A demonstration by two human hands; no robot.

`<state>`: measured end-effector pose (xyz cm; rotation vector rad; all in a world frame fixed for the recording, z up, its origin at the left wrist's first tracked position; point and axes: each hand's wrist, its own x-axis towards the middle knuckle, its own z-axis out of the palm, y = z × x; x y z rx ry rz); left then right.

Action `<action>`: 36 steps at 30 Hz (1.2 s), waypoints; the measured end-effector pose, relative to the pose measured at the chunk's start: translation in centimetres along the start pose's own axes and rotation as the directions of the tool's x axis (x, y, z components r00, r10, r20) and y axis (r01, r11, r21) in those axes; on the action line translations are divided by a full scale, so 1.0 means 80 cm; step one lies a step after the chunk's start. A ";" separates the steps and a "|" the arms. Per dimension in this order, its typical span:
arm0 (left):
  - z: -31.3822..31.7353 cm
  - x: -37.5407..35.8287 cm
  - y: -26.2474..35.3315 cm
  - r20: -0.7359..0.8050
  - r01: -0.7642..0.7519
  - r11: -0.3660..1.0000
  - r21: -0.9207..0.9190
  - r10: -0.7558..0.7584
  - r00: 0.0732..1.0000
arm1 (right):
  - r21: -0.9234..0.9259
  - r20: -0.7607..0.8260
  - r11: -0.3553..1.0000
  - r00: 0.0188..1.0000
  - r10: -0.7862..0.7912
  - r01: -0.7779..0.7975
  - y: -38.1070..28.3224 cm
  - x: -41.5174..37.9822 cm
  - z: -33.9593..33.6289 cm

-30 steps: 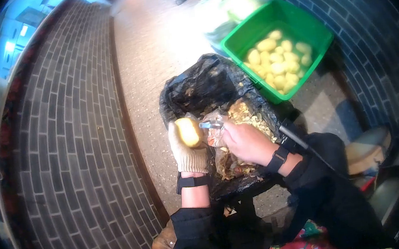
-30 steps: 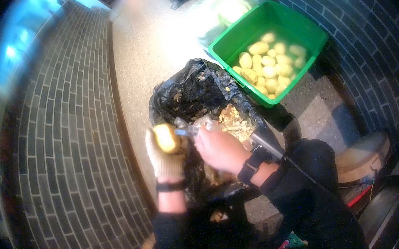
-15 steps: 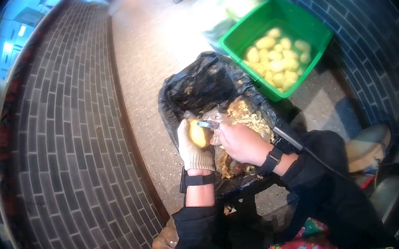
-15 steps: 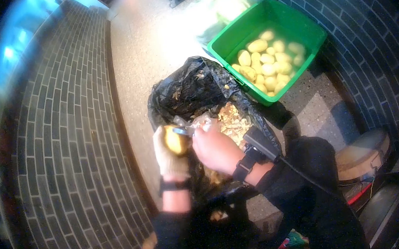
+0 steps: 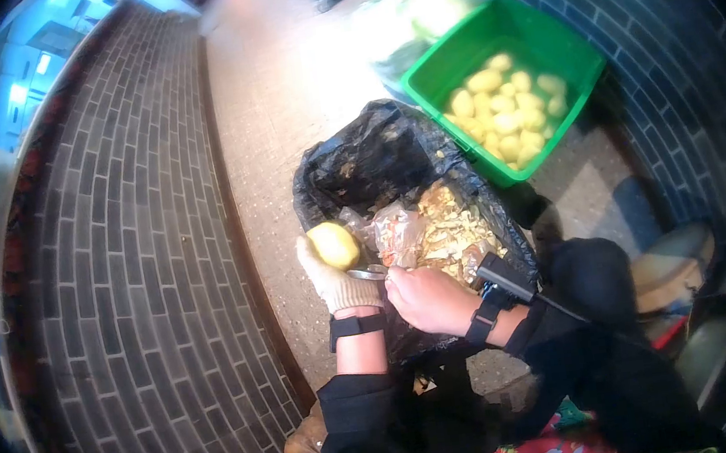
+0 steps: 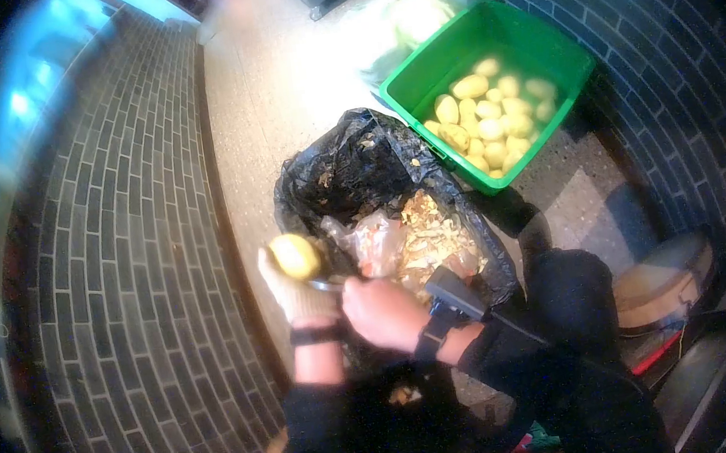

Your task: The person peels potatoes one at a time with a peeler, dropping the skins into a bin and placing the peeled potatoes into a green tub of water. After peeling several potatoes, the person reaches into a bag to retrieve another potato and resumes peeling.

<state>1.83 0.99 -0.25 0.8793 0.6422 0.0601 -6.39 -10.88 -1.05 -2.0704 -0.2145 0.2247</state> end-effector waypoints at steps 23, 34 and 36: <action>-0.005 -0.001 -0.012 0.166 0.096 0.995 -0.032 -0.089 0.982 | -0.073 -0.076 0.997 0.997 -0.024 0.019 0.014 0.020 -0.025; -0.009 0.004 0.015 0.092 0.056 0.998 0.014 -0.057 0.994 | -0.007 0.011 0.998 0.998 -0.063 0.063 -0.008 0.003 -0.013; -0.014 0.016 0.010 0.113 0.034 0.999 0.009 -0.034 0.993 | -0.007 -0.029 1.000 1.000 -0.003 0.003 -0.006 0.008 -0.029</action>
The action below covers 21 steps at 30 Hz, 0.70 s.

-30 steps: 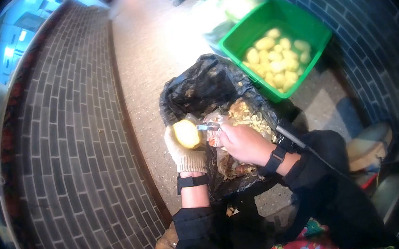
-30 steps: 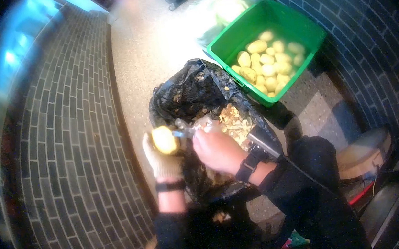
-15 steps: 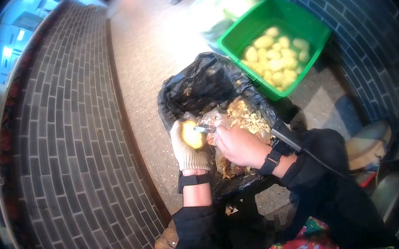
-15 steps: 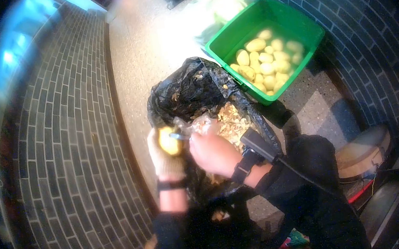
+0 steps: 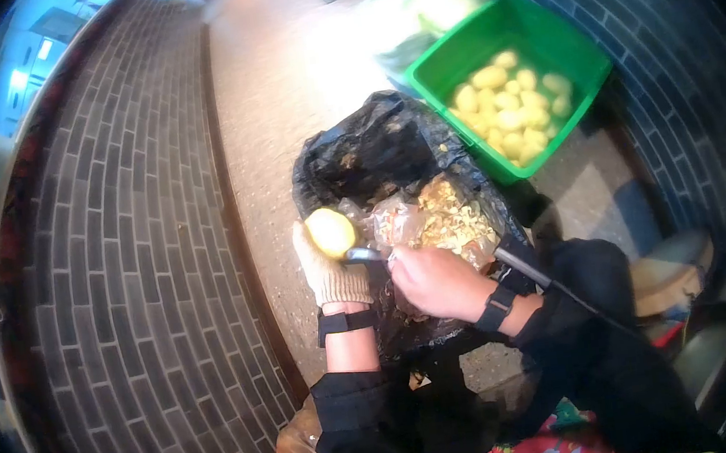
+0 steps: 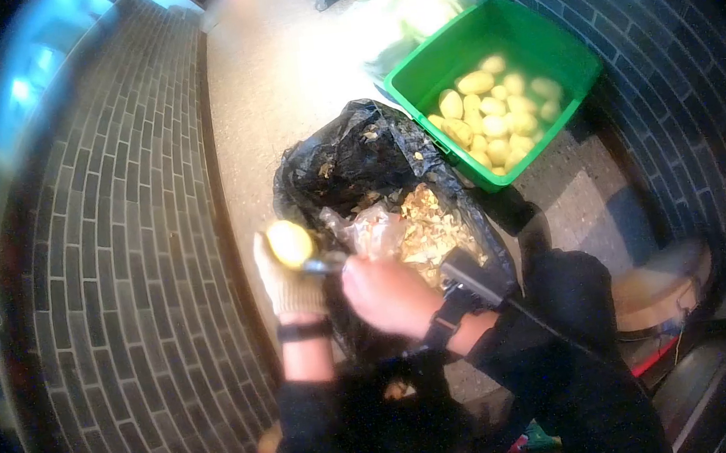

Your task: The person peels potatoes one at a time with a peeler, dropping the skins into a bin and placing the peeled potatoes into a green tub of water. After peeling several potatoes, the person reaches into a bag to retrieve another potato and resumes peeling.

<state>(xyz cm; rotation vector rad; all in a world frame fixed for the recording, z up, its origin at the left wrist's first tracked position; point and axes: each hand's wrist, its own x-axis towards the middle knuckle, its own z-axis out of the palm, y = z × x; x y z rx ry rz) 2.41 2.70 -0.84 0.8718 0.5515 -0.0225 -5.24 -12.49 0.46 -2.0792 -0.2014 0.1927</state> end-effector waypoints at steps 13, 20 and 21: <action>0.012 -0.011 -0.016 0.175 0.155 0.942 0.298 -0.214 0.961 | -0.042 -0.117 0.998 0.992 -0.046 0.041 0.024 0.024 -0.044; 0.017 -0.018 -0.030 0.117 -0.141 0.927 0.347 0.107 0.987 | -0.103 -0.162 0.995 0.986 -0.024 0.008 0.021 0.021 -0.013; 0.017 -0.015 -0.032 0.063 -0.180 0.923 0.341 0.169 0.984 | -0.094 -0.082 0.994 0.996 0.046 -0.054 0.015 0.020 -0.015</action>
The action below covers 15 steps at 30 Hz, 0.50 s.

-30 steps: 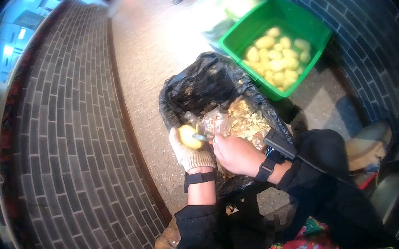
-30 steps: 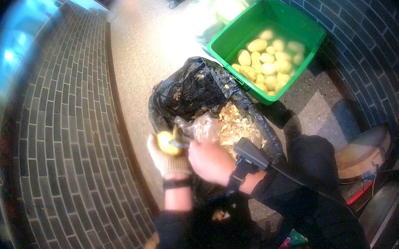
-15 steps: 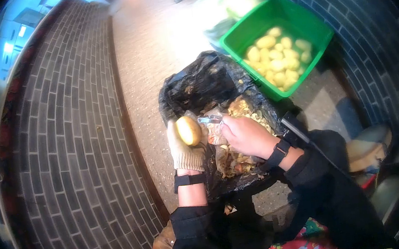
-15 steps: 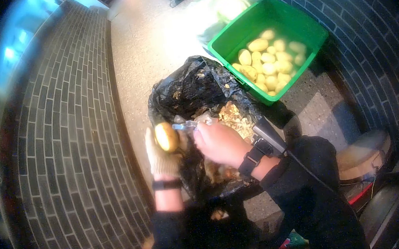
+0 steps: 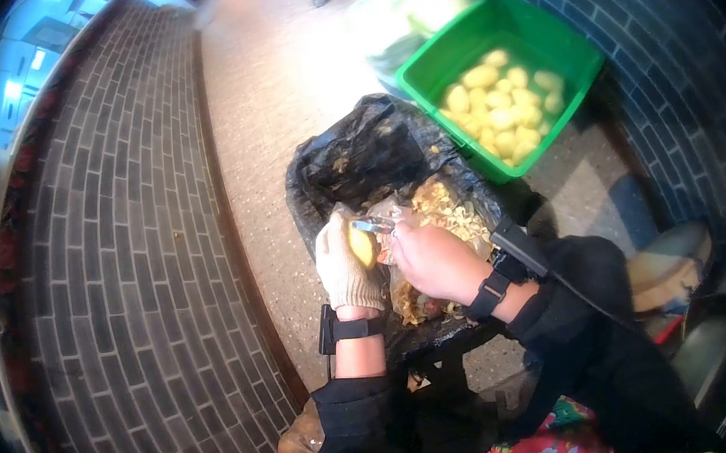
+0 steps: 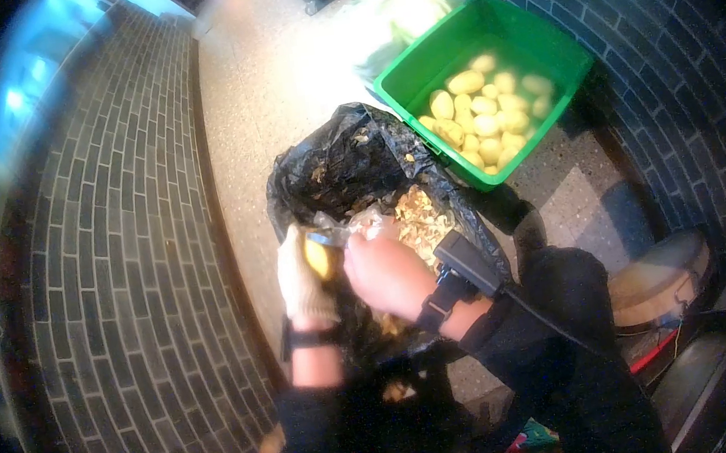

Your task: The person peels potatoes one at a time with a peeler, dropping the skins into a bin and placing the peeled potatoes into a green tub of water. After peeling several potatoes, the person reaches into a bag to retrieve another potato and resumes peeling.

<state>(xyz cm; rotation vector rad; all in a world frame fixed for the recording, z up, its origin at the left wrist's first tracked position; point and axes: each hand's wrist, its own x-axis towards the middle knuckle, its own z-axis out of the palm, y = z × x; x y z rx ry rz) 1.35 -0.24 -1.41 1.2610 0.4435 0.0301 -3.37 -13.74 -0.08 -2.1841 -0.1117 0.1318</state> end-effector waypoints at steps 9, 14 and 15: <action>-0.027 0.022 -0.028 -0.103 0.113 0.950 -0.290 -0.148 0.984 | -0.099 -0.022 0.992 0.996 -0.083 0.080 -0.010 -0.019 0.034; -0.027 0.007 0.001 0.066 0.246 0.892 -0.379 -0.239 0.969 | 0.061 0.113 0.998 0.993 -0.023 0.016 -0.013 -0.040 0.060; -0.016 0.002 0.007 0.007 0.230 0.878 -0.419 -0.251 0.968 | 0.056 0.099 0.995 0.991 -0.086 0.081 -0.014 -0.038 0.054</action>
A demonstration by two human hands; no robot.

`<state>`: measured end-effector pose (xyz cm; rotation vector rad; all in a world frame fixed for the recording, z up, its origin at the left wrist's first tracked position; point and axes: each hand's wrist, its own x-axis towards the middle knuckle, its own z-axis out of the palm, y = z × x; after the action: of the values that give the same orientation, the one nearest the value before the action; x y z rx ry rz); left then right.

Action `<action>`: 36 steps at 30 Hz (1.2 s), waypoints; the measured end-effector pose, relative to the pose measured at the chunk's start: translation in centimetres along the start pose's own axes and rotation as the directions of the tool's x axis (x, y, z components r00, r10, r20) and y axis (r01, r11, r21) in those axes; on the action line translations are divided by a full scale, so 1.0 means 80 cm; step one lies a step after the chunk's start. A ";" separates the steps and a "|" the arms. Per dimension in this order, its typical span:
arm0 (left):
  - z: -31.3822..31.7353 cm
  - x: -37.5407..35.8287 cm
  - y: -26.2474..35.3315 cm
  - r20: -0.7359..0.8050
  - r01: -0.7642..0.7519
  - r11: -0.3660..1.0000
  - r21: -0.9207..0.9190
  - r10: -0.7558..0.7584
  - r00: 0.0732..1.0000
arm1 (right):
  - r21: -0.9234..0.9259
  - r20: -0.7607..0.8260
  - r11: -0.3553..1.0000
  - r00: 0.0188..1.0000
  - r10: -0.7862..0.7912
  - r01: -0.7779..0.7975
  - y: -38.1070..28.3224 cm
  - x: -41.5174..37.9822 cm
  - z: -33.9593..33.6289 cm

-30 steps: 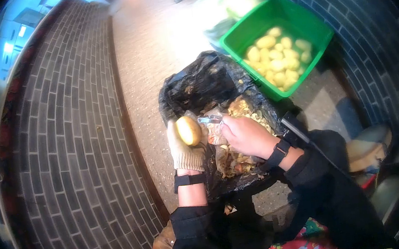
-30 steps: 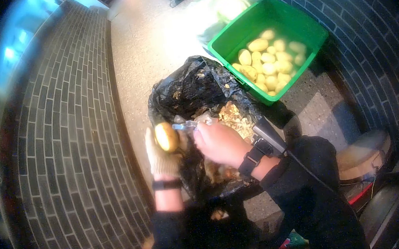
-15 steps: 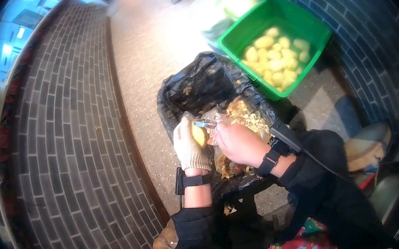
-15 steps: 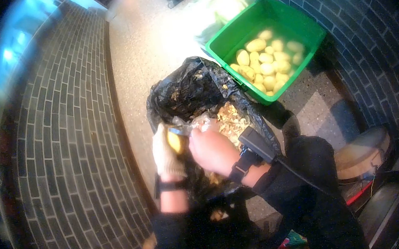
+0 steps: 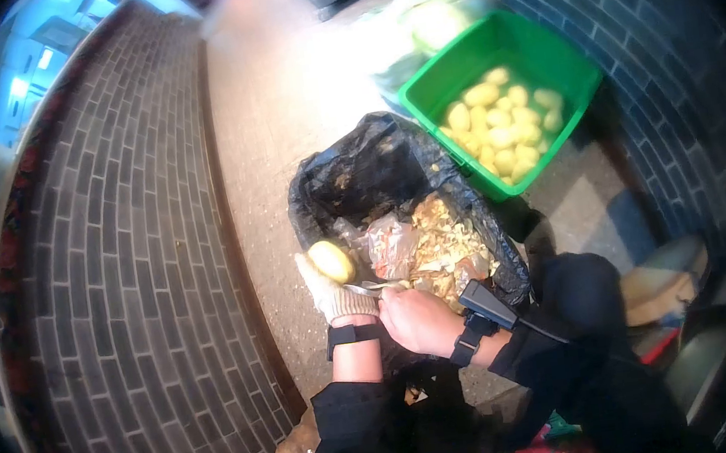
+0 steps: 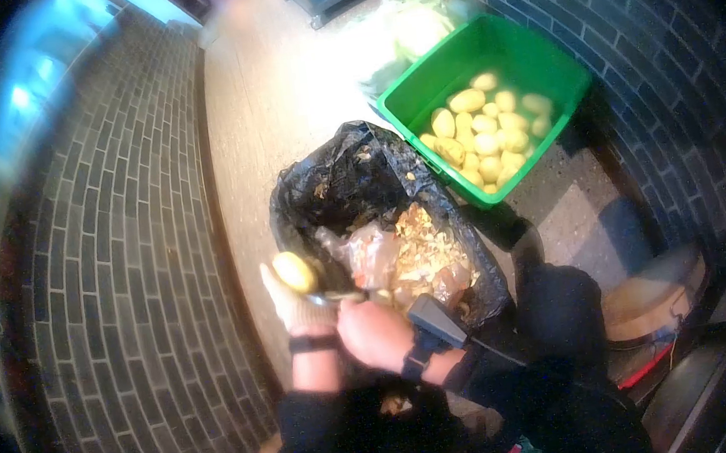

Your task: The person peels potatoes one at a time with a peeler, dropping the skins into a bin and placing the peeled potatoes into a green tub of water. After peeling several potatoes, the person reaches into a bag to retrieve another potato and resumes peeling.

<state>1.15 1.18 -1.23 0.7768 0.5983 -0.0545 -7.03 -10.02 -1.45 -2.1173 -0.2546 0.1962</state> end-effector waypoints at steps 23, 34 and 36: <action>-0.019 0.019 -0.006 0.138 0.098 0.994 -0.052 -0.090 0.986 | -0.094 -0.116 0.995 0.993 0.015 -0.026 0.005 0.016 -0.023; -0.013 0.023 0.005 0.150 0.034 0.988 -0.149 -0.011 0.989 | -0.042 -0.014 0.997 0.998 0.066 -0.066 -0.008 0.012 -0.051; -0.014 0.023 0.003 0.156 0.036 0.996 -0.080 -0.023 0.988 | -0.015 -0.144 0.996 0.986 0.086 -0.089 0.003 0.019 -0.061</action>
<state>2.22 2.41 -2.71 0.6770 0.4618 -0.1157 -4.36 -13.70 0.88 -2.1546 -0.0786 0.0921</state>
